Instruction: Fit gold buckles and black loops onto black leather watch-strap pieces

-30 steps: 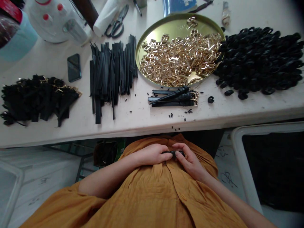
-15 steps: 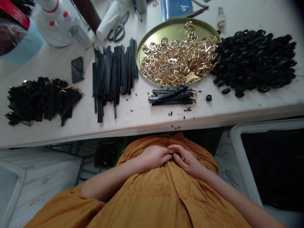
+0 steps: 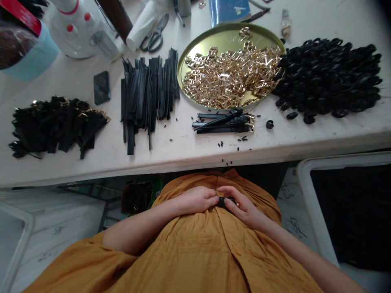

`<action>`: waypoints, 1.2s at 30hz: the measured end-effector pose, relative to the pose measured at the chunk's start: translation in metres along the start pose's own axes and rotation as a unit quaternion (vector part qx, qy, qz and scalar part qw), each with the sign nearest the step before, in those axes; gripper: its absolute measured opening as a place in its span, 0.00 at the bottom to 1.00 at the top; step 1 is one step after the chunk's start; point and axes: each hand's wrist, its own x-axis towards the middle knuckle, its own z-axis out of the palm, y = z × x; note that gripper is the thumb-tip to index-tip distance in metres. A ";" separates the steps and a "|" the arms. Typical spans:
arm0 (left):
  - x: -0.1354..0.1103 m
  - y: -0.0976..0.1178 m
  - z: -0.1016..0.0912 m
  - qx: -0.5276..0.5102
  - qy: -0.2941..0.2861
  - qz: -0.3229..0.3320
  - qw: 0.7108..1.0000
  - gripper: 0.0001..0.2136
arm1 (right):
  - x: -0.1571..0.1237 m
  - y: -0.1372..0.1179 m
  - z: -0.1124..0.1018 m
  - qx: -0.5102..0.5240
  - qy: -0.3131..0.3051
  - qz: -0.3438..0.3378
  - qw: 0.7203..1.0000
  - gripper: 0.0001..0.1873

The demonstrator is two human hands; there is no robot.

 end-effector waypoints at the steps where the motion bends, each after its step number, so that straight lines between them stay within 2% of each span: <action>1: 0.001 0.000 0.001 0.012 0.010 0.002 1.000 0.14 | 0.002 0.000 0.000 0.000 -0.006 0.000 1.000 0.13; 3: 0.004 -0.001 0.001 0.030 0.028 0.000 0.999 0.14 | 0.006 0.002 0.002 0.000 -0.005 0.004 1.000 0.14; 6: 0.004 -0.002 -0.001 0.031 0.039 0.004 0.999 0.14 | 0.008 0.005 0.004 0.005 0.034 0.033 0.999 0.14; 9: 0.003 -0.003 -0.006 0.000 0.019 0.009 1.000 0.15 | 0.005 0.012 0.003 0.002 0.072 0.068 0.995 0.16; 13: 0.006 -0.003 -0.010 -0.028 -0.005 -0.018 0.999 0.14 | -0.003 0.018 -0.001 -0.004 0.096 0.060 0.994 0.17; 20: 0.008 0.002 -0.014 -0.017 -0.017 -0.021 0.999 0.12 | -0.001 0.014 -0.003 -0.003 0.062 0.042 0.997 0.15; 27: 0.006 0.004 -0.010 0.017 -0.003 -0.016 1.000 0.11 | -0.001 0.014 -0.003 -0.018 0.032 0.027 0.999 0.15; 32: 0.007 0.005 -0.008 0.022 0.017 -0.022 0.999 0.12 | -0.004 0.014 0.000 -0.040 0.063 0.040 0.996 0.14; 36: 0.005 0.005 -0.009 -0.004 0.009 -0.025 1.000 0.14 | -0.005 0.013 0.002 -0.044 0.090 0.054 0.994 0.13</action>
